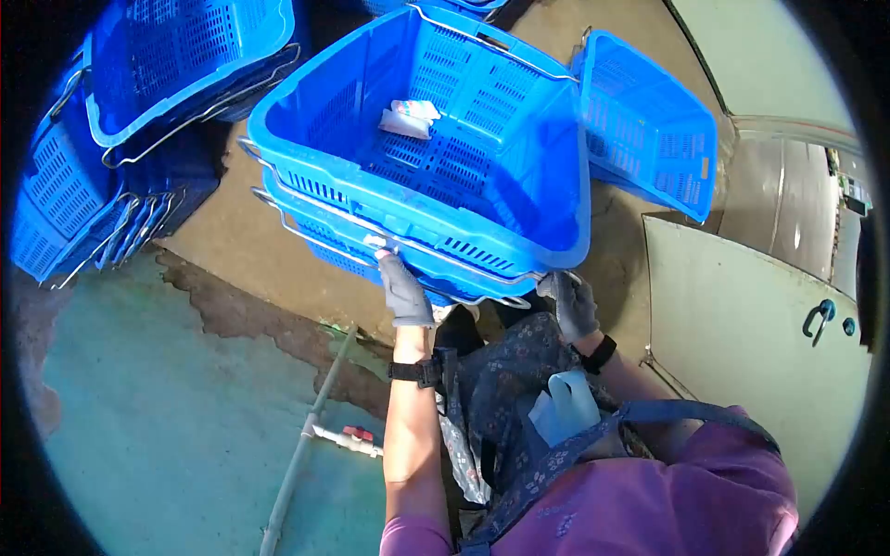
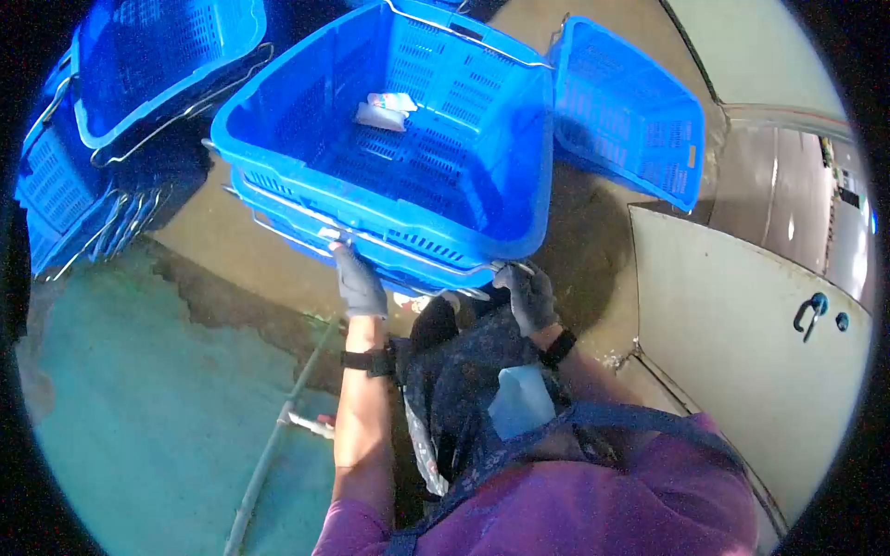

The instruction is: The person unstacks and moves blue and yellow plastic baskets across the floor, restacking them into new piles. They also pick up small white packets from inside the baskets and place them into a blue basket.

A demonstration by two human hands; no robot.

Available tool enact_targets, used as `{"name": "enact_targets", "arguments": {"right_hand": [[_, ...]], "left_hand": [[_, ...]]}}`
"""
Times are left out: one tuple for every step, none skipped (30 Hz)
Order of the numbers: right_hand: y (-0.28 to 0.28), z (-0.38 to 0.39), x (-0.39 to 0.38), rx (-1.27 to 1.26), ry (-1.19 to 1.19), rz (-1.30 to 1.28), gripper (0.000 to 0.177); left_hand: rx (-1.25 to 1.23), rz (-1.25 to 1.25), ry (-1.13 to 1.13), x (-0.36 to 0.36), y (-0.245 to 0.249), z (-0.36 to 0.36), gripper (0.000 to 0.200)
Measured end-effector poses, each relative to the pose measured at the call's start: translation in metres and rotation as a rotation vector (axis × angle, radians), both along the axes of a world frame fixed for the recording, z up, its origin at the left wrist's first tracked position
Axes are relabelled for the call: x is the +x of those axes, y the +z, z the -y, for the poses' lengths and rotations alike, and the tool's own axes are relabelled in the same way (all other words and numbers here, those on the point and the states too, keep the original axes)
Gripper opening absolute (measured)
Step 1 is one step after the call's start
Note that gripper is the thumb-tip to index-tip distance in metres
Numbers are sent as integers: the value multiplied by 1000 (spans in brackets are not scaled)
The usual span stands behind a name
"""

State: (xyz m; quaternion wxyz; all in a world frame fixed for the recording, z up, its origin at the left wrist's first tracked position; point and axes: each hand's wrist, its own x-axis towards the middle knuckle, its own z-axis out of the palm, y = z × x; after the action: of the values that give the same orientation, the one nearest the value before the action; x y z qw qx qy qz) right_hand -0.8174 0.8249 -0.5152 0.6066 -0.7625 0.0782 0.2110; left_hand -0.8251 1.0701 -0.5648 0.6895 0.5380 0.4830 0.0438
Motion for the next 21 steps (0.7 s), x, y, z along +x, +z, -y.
{"name": "enact_targets", "arguments": {"right_hand": [[-7,1,-4,49,-66,-56,26],[-11,-1,-7,101,-133,-112,27],[-4,-9,-4,110,-127,-119,27],[12,-22,1,113,-232,-149,27],[21,-30,3,114,-336,-180,26],[-24,-13,-16,75,-463,-90,26],[-13,-15,-9,82,-457,-92,26],[1,-14,-2,32,-372,-189,26],[11,-16,3,-16,-285,-281,26],[13,-20,1,-45,-390,-311,20],[12,-17,0,-36,-377,-308,20],[7,-11,0,-120,-201,-196,20],[-1,-8,-1,-199,-29,-75,20],[-13,-6,-3,-171,-21,88,27],[-9,-1,-1,-102,14,20,26],[3,-4,6,-125,10,-71,24],[15,-7,12,-151,5,-167,22],[18,-9,14,-147,18,-161,22],[19,-9,15,-55,-59,-173,21],[17,-8,15,36,-140,-190,20],[12,-6,12,40,-132,-188,20]], "left_hand": [[-208,138,175,3,7,-2,61],[-314,248,241,1,-5,-6,64],[-303,244,246,-3,-12,-9,64],[-253,173,128,-7,-14,-13,65],[-206,99,11,-12,-16,-17,65],[-4,-88,-210,-11,1,-21,67],[-50,-197,-144,-2,16,-19,66],[-51,-117,-87,-5,5,-16,66],[-49,-35,-31,-4,3,-15,65],[42,-109,-109,-7,5,-14,63],[52,-105,-98,-7,5,-13,63],[2,-118,-135,-9,2,-17,66],[-46,-128,-174,-9,0,-22,69],[65,-196,-235,-11,-1,-22,67],[156,-176,-202,-14,-8,-20,64],[272,-61,-219,-19,-17,-20,53],[385,49,-238,-24,-26,-23,44],[391,52,-224,-21,-18,-31,44],[370,75,-161,-17,-3,-44,41],[347,99,-104,-15,11,-58,44],[561,188,81,-3,17,-80,27]]}}
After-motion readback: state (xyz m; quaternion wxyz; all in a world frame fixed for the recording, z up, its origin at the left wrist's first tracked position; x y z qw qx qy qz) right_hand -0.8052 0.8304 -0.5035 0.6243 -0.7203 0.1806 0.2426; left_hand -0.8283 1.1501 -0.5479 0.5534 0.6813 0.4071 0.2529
